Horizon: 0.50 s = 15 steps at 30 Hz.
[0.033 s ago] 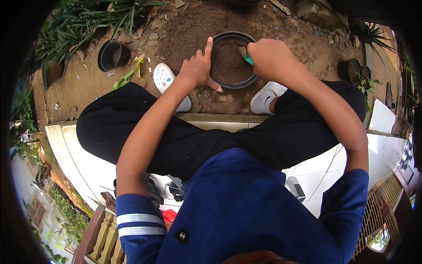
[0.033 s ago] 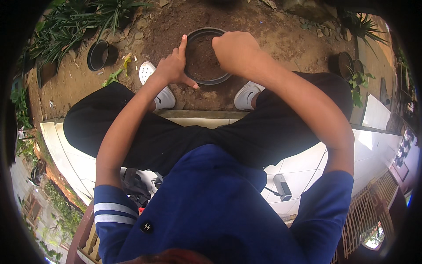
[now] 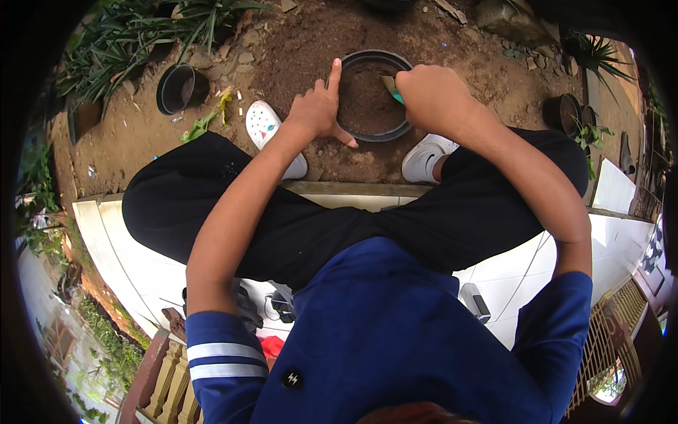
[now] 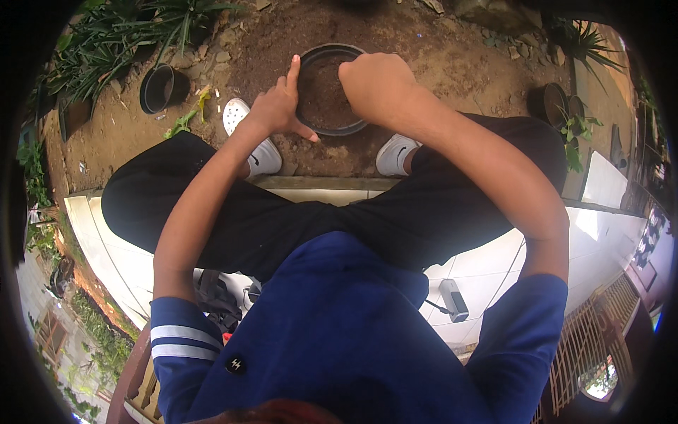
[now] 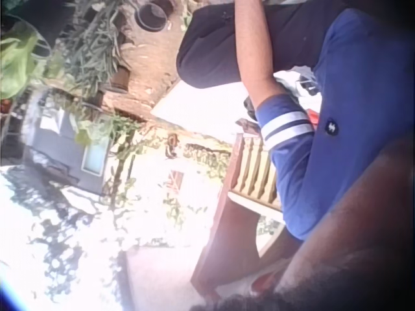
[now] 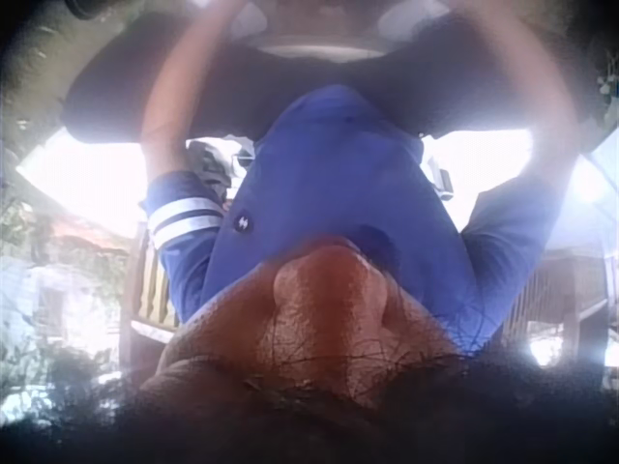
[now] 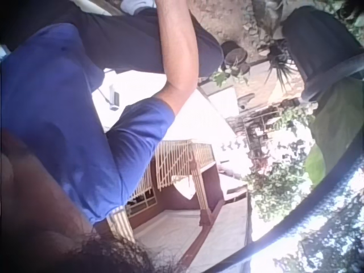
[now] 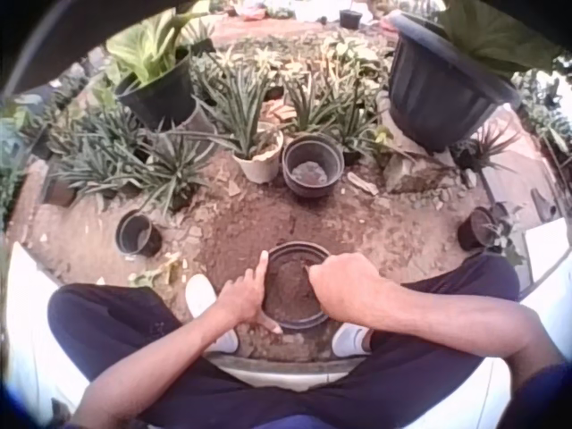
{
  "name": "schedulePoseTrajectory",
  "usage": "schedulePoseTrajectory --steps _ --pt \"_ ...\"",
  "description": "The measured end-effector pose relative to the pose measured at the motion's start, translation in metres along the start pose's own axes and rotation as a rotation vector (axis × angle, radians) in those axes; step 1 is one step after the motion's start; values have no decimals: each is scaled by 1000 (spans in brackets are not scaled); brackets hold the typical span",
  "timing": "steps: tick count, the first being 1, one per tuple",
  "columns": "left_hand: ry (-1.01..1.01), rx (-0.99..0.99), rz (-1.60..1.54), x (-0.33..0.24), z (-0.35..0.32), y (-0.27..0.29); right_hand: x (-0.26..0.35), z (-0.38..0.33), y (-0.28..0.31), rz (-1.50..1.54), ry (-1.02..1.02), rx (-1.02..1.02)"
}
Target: The person sits cross-legged on a tiled surface and uses a small green trowel to scoop soil into a black plastic pot. They repeatedly transfer soil from the ground into the pot, occasionally using their left hand to stabilize the pot or adjust the soil.
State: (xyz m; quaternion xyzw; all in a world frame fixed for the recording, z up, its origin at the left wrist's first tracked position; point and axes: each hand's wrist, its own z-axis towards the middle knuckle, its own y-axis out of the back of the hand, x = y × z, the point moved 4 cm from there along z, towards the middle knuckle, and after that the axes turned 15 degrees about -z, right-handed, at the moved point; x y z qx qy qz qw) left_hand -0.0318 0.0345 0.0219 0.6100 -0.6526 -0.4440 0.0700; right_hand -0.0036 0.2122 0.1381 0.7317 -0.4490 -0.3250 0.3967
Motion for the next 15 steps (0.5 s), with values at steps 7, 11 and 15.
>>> schedulePoseTrajectory --steps 7,11,15 --pt "0 9 -3 2 3 -2 16 -11 -5 115 99 -29" --pt "3 7 -6 2 1 -1 1 -9 2 137 73 16" --pt "-3 8 -25 1 0 0 -17 -14 18 153 2 -123"
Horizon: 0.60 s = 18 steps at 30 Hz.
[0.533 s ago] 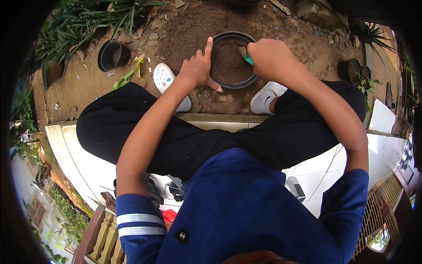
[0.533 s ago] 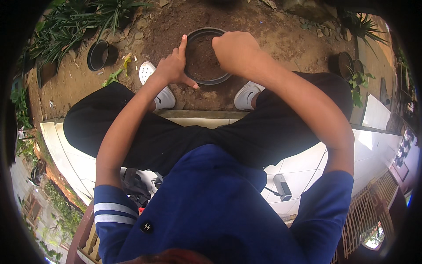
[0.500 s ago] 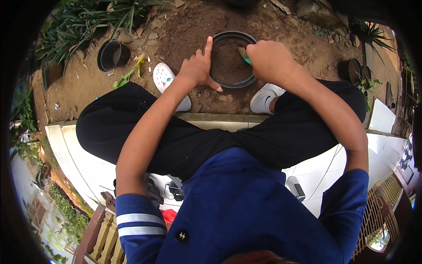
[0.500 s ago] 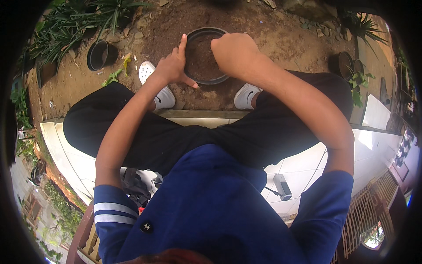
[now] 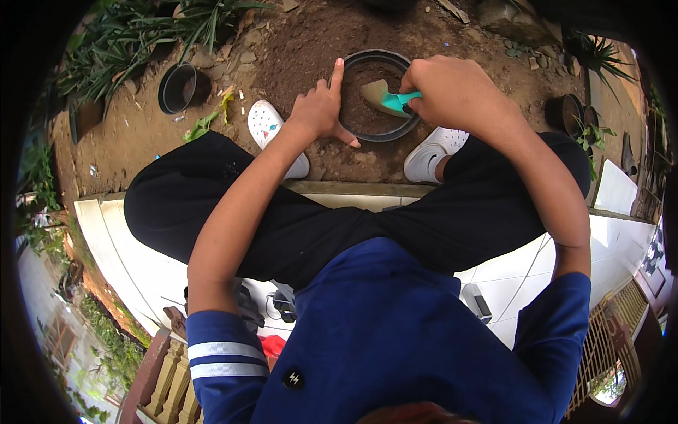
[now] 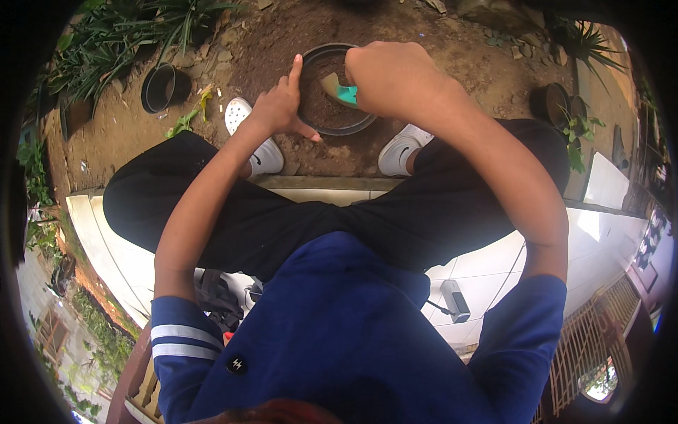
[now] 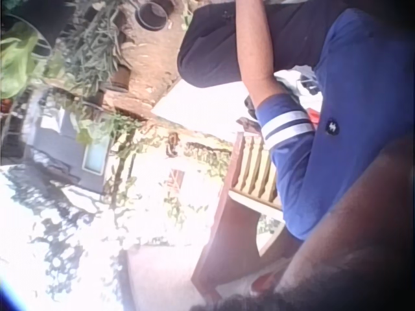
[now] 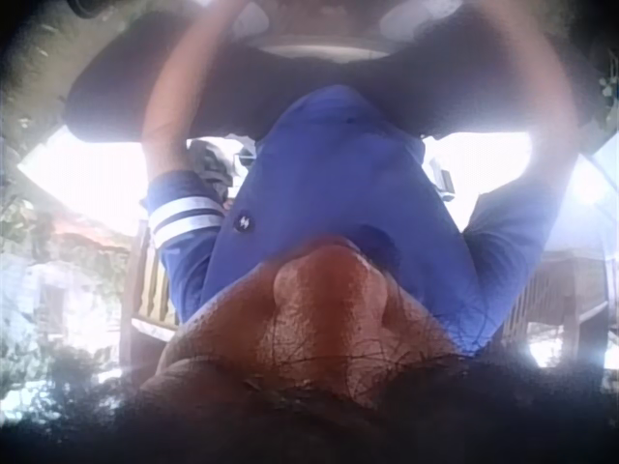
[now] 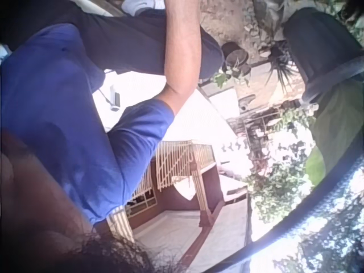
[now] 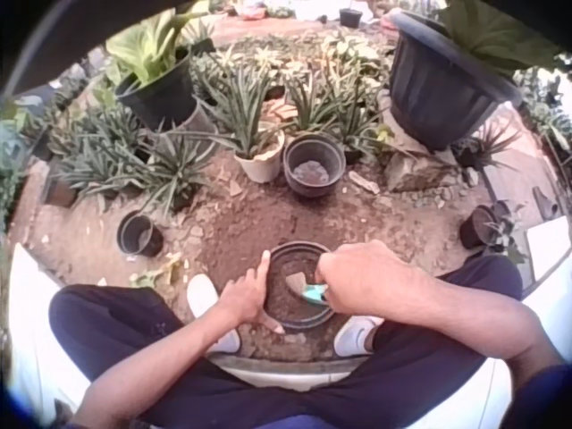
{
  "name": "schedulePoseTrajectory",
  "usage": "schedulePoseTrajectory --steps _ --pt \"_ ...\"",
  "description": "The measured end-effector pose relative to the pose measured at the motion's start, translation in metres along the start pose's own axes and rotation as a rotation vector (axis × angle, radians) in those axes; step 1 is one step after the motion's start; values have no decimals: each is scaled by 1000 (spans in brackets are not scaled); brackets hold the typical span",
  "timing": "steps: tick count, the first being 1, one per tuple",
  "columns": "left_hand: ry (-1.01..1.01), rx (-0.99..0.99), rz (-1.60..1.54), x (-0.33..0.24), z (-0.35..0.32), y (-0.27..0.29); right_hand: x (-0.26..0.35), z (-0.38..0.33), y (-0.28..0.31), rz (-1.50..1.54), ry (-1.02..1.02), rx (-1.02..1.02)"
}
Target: The person sits cross-legged on a tiled surface and uses a small green trowel to scoop soil into a black plastic pot. They repeatedly transfer soil from the ground into the pot, occasionally using their left hand to stabilize the pot or adjust the soil.
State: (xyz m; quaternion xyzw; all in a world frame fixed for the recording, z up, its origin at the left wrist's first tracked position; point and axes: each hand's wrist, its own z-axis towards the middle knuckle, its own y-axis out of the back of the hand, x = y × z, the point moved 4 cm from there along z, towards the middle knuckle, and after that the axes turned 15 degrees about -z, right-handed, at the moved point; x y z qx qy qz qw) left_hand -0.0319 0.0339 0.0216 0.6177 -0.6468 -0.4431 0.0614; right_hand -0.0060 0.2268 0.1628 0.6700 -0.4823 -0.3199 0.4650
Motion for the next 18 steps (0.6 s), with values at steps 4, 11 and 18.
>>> schedulePoseTrajectory --steps 4,11,18 --pt "2 -5 13 2 2 -1 -5 11 -3 -130 -27 -44" --pt "6 3 13 2 2 -1 6 17 -27 -93 27 -4" --pt "30 24 13 2 3 -2 35 -6 -28 -137 179 131"
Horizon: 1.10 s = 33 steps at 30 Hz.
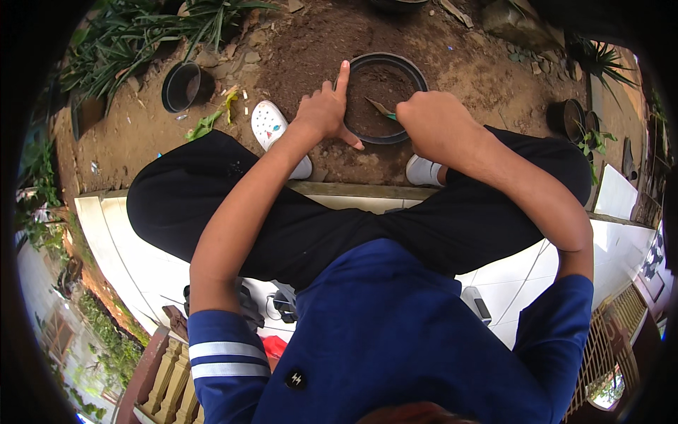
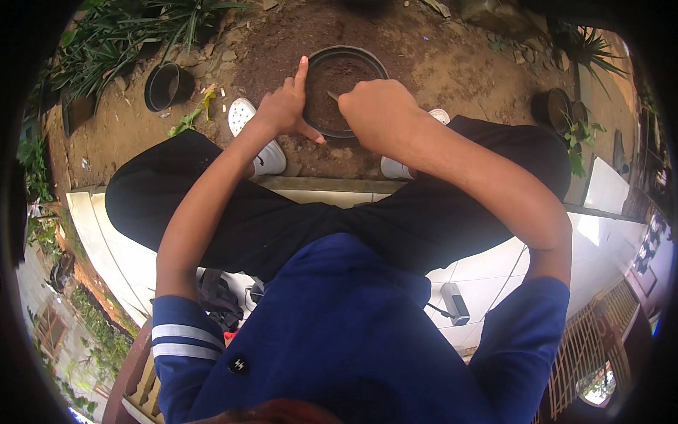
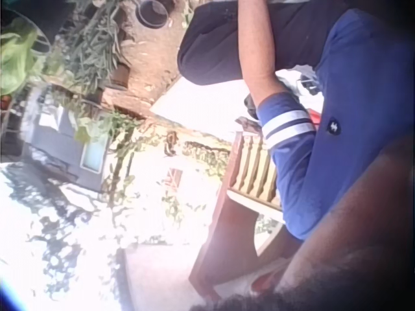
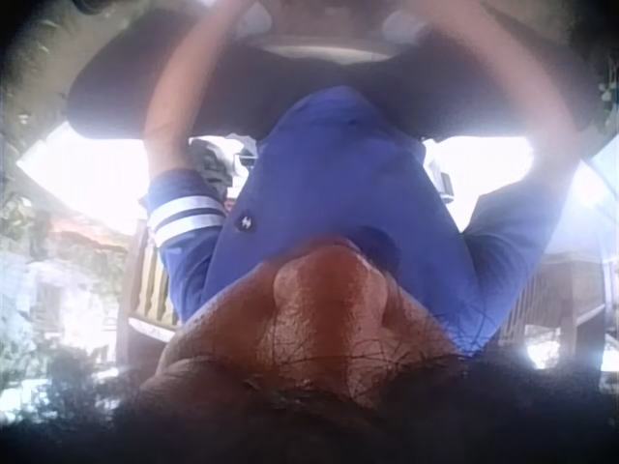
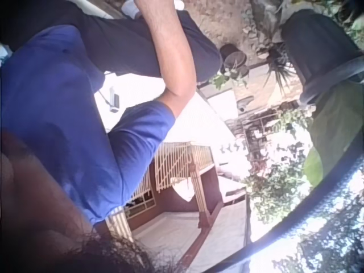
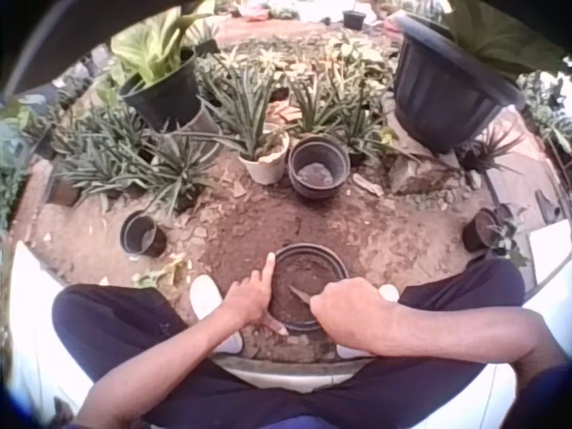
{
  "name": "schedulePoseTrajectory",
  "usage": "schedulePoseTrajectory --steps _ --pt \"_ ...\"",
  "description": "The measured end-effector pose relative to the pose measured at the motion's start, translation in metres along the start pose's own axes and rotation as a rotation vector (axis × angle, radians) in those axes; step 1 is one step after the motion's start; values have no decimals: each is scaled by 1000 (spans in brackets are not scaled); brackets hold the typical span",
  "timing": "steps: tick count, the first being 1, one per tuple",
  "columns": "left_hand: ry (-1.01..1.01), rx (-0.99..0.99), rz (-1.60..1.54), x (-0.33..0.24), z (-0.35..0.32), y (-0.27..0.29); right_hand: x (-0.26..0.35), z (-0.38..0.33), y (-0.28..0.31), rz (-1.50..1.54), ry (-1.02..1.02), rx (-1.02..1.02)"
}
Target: The person sits cross-legged on a tiled surface and uses a small green trowel to scoop soil into a black plastic pot. They repeatedly transfer soil from the ground into the pot, occasionally using their left hand to stabilize the pot or adjust the soil.
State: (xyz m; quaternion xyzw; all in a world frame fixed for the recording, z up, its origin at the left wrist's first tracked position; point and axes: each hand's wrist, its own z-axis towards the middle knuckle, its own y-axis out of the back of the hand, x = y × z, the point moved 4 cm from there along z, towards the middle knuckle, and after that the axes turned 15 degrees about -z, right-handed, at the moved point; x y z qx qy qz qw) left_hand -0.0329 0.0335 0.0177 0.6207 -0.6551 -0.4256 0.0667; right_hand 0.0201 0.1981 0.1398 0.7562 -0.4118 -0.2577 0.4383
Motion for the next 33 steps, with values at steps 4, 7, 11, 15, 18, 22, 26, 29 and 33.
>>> schedulePoseTrajectory --steps 4,7,11,15,18,22,26,29,33 --pt "-13 -12 20 -3 -2 2 -25 -5 20 59 -84 -76" --pt "-14 -13 20 -2 -2 1 -41 -6 31 103 -190 59" --pt "-30 -35 10 -3 -2 1 -44 -4 29 147 -206 -2" --pt "0 4 -17 -2 -1 3 -27 15 -10 187 -178 63" --pt "-15 -30 -5 -2 -3 -1 -26 6 -10 149 -219 184" --pt "-1 -22 10 -5 -3 2 -38 -3 1 93 -235 215" --pt "-16 -27 9 -2 0 -1 -27 0 18 84 -223 111" --pt "-13 -8 8 -1 1 0 -16 13 -3 116 -204 76" --pt "11 -4 32 -4 -1 0 -21 14 -3 107 -202 120"
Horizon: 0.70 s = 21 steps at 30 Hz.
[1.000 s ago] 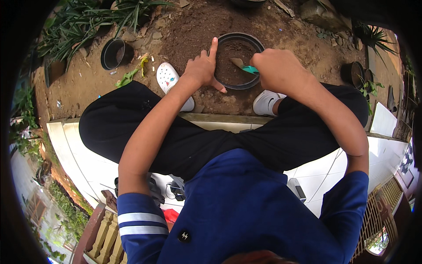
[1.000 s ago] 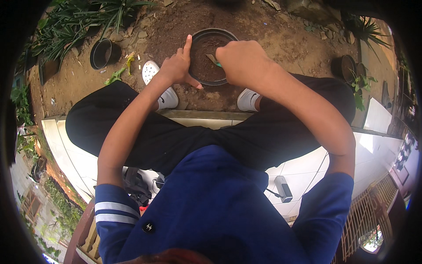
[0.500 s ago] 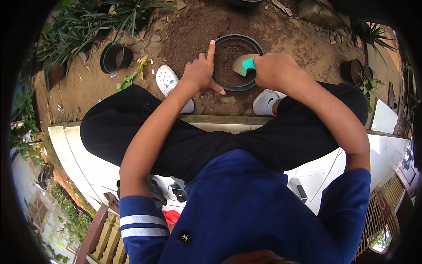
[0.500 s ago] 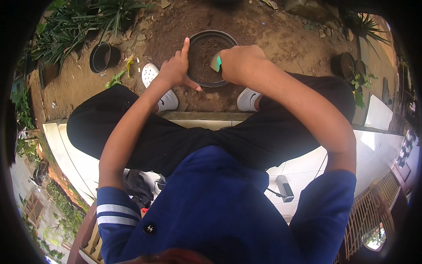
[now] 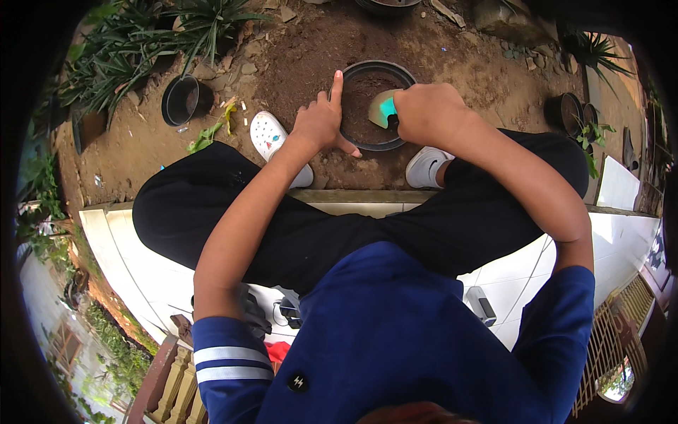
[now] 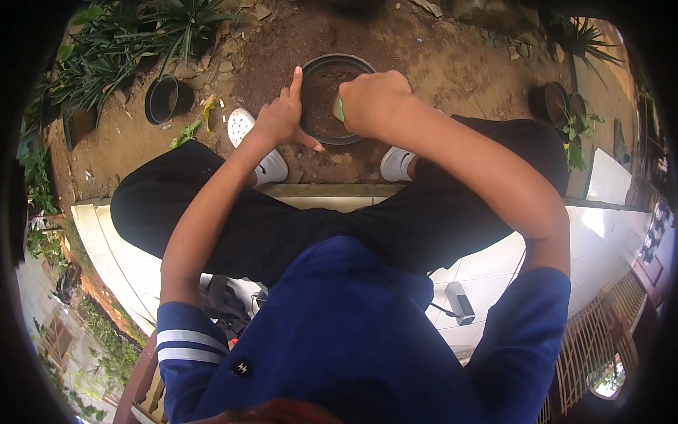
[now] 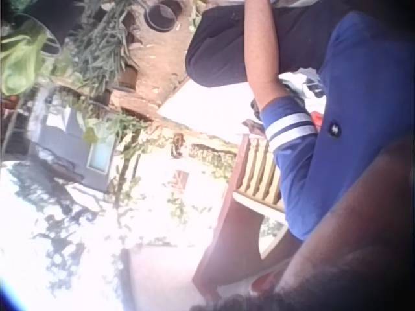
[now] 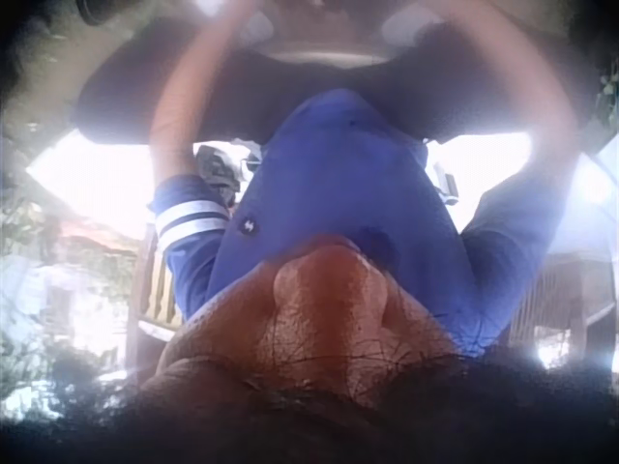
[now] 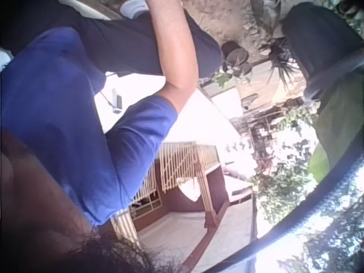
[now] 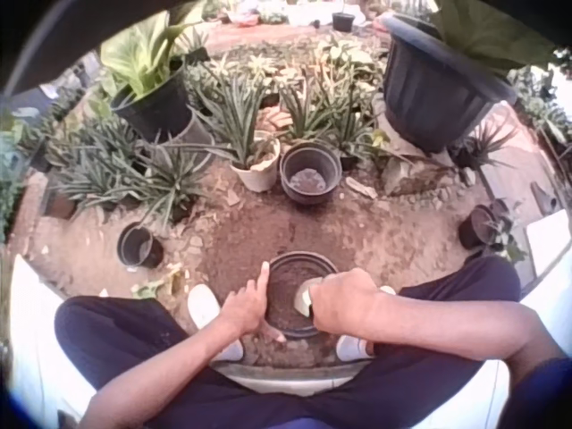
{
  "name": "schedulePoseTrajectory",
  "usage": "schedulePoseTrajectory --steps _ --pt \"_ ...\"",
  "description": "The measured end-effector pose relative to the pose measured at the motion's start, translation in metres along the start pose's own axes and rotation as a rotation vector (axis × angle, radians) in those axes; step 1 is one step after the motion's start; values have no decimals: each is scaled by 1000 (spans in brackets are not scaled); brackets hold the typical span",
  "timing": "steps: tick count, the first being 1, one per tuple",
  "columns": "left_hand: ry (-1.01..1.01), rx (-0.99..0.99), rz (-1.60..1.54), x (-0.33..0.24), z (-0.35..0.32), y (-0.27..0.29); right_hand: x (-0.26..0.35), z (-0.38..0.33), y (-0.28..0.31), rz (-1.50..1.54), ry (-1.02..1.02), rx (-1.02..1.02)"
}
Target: The person sits cross-legged on a tiled surface and uses a small green trowel to scoop soil into a black plastic pot. They repeatedly transfer soil from the ground into the pot, occasionally using their left hand to stabilize the pot or adjust the soil.
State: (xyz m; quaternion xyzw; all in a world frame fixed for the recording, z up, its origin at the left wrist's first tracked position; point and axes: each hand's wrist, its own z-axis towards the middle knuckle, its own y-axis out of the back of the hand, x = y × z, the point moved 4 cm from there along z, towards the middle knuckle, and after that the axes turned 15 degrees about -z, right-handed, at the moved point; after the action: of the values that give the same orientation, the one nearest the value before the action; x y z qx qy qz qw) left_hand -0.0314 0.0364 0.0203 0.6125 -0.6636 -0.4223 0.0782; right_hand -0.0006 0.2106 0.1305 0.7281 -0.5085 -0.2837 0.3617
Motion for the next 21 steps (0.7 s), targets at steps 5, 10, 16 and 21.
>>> schedulePoseTrajectory --steps 5,10,16,21 --pt "-20 -8 -19 2 2 0 -3 -13 32 49 30 19" --pt "-26 4 -31 5 5 -3 8 5 -3 165 12 -22" --pt "-7 8 -5 0 2 1 -18 1 17 117 -16 146" --pt "-13 3 4 1 1 -1 -19 21 -24 203 -42 155"
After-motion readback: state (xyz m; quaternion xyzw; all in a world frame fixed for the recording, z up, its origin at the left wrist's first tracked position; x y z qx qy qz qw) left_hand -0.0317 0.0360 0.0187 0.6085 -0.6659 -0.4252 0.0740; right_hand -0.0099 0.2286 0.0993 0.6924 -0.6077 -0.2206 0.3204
